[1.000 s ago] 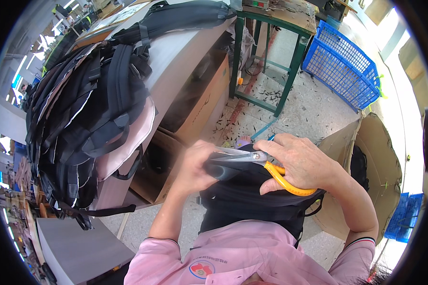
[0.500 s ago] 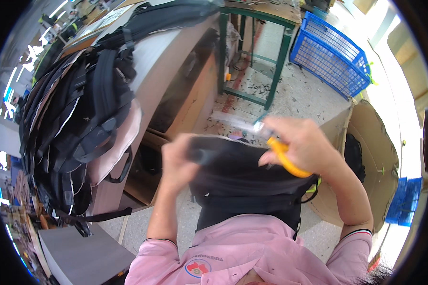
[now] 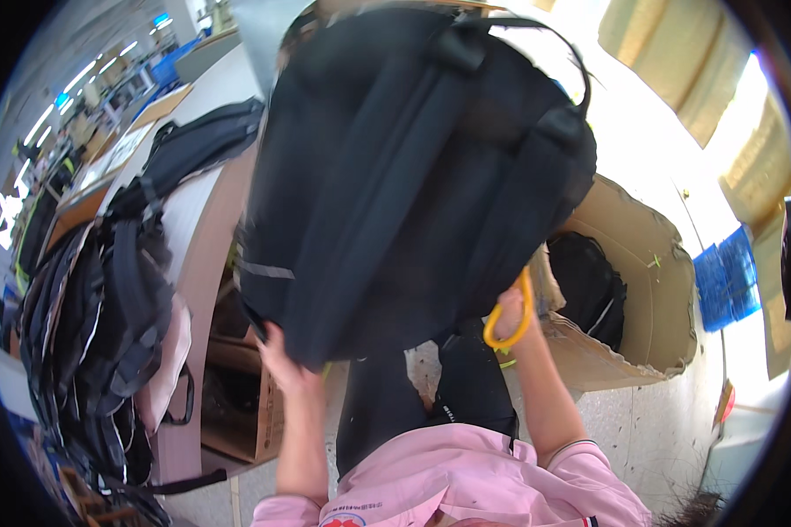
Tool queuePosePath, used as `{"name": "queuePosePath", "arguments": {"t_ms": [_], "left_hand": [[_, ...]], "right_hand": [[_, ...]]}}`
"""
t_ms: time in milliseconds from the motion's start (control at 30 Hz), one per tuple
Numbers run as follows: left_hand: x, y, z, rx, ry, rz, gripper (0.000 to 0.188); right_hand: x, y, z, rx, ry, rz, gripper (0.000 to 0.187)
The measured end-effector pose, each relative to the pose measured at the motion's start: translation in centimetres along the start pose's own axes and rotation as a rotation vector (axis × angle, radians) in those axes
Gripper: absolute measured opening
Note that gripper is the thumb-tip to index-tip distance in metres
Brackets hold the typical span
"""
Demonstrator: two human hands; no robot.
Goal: Using scissors to trim excess material and threads from a manufactured backpack.
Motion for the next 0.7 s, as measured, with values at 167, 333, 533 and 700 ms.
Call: {"name": "queuePosePath", "arguments": {"t_ms": [167,333,533,700], "left_hand": [[4.2,6.2,-6.4,0.137,0.286,0.513,0.036],[-9.1,3.3,-5.9,1.236,0.730,1.485,0.040],[-11.6,-16.6,-0.4,0.545,-0.960,1.546,0.052],[-6.8,-19.0,4.3,1.011,-0.256,1.809,0.033]], "right_hand": [[8.8,-3.1,3.0,0.011,-0.095,-0.041,0.054],[10.8,-1.4,3.1,0.294,-0.277,-0.049,0.054],[11.7,-5.5,2.7,0.499,-0.460,-0.169,0.076],[11.5,-7.1,1.9,0.637,-0.124,-0.446,0.046]]}}
Point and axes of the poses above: each hand's wrist, its own z-axis towards the middle knuckle, its own y-axis out of the back of the hand, x = y × z, the point moved 1 cm from there along z, towards the middle knuckle, and after that the axes turned 5 degrees about z, right-handed, at the moved point
